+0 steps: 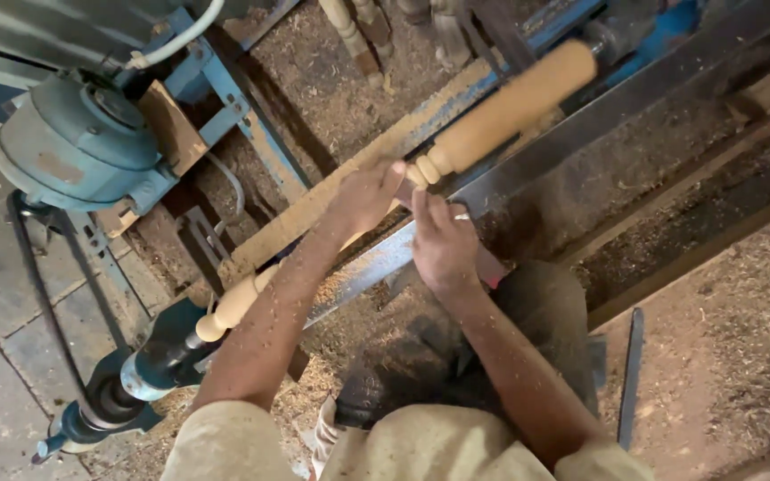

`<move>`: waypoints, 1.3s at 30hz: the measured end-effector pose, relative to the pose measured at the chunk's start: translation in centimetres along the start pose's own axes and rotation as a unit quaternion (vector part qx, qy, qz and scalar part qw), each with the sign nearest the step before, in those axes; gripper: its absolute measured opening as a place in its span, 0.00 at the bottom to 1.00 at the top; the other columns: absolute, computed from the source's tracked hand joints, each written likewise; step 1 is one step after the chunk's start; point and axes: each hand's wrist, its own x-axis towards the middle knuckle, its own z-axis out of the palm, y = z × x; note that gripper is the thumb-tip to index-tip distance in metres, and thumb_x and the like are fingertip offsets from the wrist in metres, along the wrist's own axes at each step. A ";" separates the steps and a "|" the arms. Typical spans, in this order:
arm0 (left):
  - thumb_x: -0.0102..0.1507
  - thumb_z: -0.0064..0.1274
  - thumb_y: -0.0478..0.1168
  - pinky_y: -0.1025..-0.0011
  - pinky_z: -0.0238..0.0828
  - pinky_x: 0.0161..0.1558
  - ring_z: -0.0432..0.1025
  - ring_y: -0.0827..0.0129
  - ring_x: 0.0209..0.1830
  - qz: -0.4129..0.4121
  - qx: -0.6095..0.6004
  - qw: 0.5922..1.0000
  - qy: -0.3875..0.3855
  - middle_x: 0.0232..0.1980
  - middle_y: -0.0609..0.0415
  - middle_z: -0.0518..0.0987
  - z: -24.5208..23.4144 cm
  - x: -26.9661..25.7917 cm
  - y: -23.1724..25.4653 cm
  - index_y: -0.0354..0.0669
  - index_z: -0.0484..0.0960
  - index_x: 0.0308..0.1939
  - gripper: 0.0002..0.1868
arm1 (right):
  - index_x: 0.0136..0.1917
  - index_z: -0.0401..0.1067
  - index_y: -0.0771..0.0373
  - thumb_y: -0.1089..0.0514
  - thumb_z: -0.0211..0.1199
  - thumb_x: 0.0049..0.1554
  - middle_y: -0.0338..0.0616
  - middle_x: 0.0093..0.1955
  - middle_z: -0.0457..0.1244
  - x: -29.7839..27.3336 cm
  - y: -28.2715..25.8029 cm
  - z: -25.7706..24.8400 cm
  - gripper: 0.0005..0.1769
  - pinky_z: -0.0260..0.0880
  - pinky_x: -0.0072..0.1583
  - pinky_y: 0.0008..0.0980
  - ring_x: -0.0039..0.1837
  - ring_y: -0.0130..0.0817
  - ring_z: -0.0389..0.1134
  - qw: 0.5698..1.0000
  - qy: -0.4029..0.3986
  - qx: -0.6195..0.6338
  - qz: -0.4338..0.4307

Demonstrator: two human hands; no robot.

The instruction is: The person uses a sanding block to smooth a rotating wooden spindle on a lathe. They repeatedly apply the sanding block along the spindle's contours while it spins, then briefly switch to a metal file to refine the surface before resuming sanding.

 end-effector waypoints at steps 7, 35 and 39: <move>0.65 0.37 0.50 0.47 0.69 0.55 0.74 0.42 0.54 0.038 0.120 0.989 -0.074 0.52 0.38 0.81 -3.7 4.1 4.6 0.45 0.84 0.46 0.21 | 0.64 0.74 0.62 0.66 0.60 0.57 0.49 0.53 0.67 2.2 0.8 0.6 0.21 0.71 0.52 0.47 0.52 0.54 0.69 0.990 -0.060 0.019 0.124; 0.69 0.41 0.42 0.54 0.68 0.59 0.73 0.45 0.58 0.201 0.078 0.972 -0.095 0.55 0.40 0.81 2.8 7.6 -3.5 0.37 0.84 0.49 0.17 | 0.74 0.61 0.72 0.60 0.69 0.45 0.51 0.58 0.62 -1.0 0.7 2.0 0.44 0.71 0.46 0.41 0.46 0.50 0.68 0.984 -0.098 -0.147 0.003; 0.76 0.33 0.50 0.57 0.69 0.64 0.76 0.49 0.56 0.064 -0.003 0.989 -0.132 0.56 0.45 0.83 0.3 3.8 -2.9 0.41 0.86 0.47 0.26 | 0.73 0.65 0.63 0.61 0.66 0.48 0.46 0.58 0.63 -1.2 0.2 1.4 0.39 0.73 0.51 0.42 0.50 0.50 0.70 0.990 -0.065 -0.126 -0.023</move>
